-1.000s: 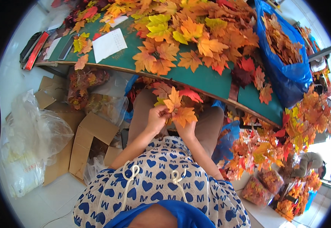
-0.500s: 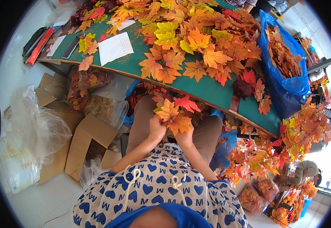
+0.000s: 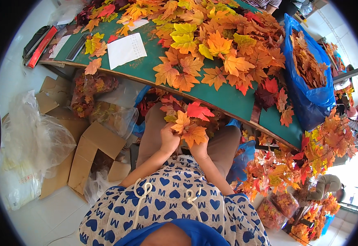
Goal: The person attaches individual artificial maple leaves to a plastic stem by hand to create a decorative branch.
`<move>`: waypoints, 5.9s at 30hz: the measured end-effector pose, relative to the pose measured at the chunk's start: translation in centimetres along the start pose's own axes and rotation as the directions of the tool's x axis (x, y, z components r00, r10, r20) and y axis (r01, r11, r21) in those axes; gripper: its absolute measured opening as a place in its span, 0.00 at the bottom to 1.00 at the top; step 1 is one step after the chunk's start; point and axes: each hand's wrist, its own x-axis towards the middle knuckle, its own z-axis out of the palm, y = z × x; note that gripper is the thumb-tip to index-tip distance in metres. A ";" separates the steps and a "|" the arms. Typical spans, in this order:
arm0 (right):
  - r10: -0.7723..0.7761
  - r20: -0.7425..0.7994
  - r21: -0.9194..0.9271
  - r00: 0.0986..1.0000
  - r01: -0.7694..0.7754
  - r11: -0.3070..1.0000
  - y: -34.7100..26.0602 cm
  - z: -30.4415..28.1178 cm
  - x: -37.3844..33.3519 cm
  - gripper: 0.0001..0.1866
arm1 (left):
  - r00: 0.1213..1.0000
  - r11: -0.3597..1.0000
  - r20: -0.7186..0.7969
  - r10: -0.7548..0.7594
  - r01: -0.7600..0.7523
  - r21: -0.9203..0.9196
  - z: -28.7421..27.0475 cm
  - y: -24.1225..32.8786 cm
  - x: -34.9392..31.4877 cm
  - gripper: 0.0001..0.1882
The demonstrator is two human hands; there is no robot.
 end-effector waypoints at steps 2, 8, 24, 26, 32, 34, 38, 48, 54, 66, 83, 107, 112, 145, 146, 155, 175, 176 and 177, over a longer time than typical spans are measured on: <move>0.031 0.005 0.068 1.000 -0.031 0.997 0.2 0.1 -0.1 0.11 | 0.999 0.999 -0.007 0.037 -0.037 0.016 0.0 0.3 0.0 0.12; 0.060 0.007 0.025 0.998 -0.060 0.998 0.6 0.4 -0.4 0.11 | 0.999 1.000 -0.031 0.007 -0.007 0.001 -0.2 0.3 -0.2 0.10; 0.632 0.306 0.755 0.712 -0.586 0.295 -3.1 -2.0 1.6 0.06 | 0.841 0.730 0.493 -0.222 0.478 -0.488 -2.5 3.5 2.0 0.15; 0.629 0.349 0.807 0.695 -0.564 0.175 -3.6 -2.4 1.7 0.06 | 0.802 0.598 0.552 -0.230 0.564 -0.570 -2.8 4.6 2.0 0.14; 0.614 0.333 0.847 0.716 -0.513 0.139 -4.5 -3.3 1.7 0.05 | 0.798 0.601 0.543 -0.261 0.574 -0.556 -2.4 5.9 1.9 0.13; 0.629 0.337 0.856 0.701 -0.506 0.106 -4.6 -3.3 1.4 0.04 | 0.795 0.609 0.544 -0.267 0.577 -0.544 -2.2 6.0 1.7 0.12; 0.584 0.437 0.866 0.684 -0.495 -0.068 -4.3 -3.3 1.1 0.07 | 0.762 0.599 0.582 -0.284 0.615 -0.513 -1.9 6.4 1.4 0.13; 0.552 0.538 0.831 0.637 -0.509 -0.223 -3.2 -3.2 0.8 0.08 | 0.758 0.602 0.578 -0.301 0.622 -0.501 -1.6 6.0 1.3 0.13; 0.569 0.516 0.840 0.640 -0.508 -0.191 -3.3 -3.2 0.9 0.07 | 0.754 0.604 0.583 -0.304 0.626 -0.494 -1.5 5.5 1.4 0.12; 0.624 0.241 0.855 0.743 -0.466 0.225 -3.3 -2.5 0.4 0.05 | 0.792 0.606 0.546 -0.275 0.583 -0.541 -1.1 4.6 1.1 0.14; 0.660 0.326 0.890 0.677 -0.455 0.028 -2.8 -2.7 0.4 0.05 | 0.820 0.664 0.536 -0.203 0.517 -0.540 -0.6 3.7 0.9 0.15; 0.555 0.311 0.775 0.771 -0.544 0.322 -1.7 -3.3 0.0 0.07 | 0.744 0.573 0.616 -0.261 0.633 -0.521 -0.5 2.6 0.8 0.13; 0.625 0.086 0.666 0.776 -0.511 0.543 -1.5 -3.3 -0.3 0.08 | 0.752 0.635 0.629 -0.198 0.587 -0.502 -0.8 2.7 0.6 0.17; 0.451 0.191 0.169 0.872 -0.482 0.859 -0.5 -3.5 -3.1 0.06 | 0.763 0.749 0.565 -0.313 0.564 -0.347 -1.1 1.2 -2.0 0.04; 0.459 0.187 0.161 0.869 -0.488 0.858 -0.5 -3.5 -3.1 0.06 | 0.764 0.760 0.565 -0.312 0.558 -0.334 -1.1 1.1 -2.0 0.04; 0.354 0.199 0.134 0.914 -0.383 0.914 -1.2 -3.8 -2.9 0.06 | 0.796 0.760 0.514 -0.318 0.538 -0.364 -0.8 0.6 -2.6 0.06; 0.319 0.089 0.081 0.943 -0.326 0.942 -1.9 -3.7 -2.6 0.08 | 0.797 0.723 0.539 -0.273 0.539 -0.432 -0.6 1.5 -2.4 0.11; 0.298 0.069 0.094 0.952 -0.303 0.948 -1.7 -3.9 -2.7 0.08 | 0.781 0.678 0.575 -0.243 0.561 -0.475 -0.6 1.8 -2.5 0.09; 0.175 0.068 0.009 0.982 -0.176 0.984 -1.6 -4.0 -2.9 0.08 | 0.770 0.684 0.579 -0.268 0.576 -0.449 -0.6 2.0 -2.6 0.09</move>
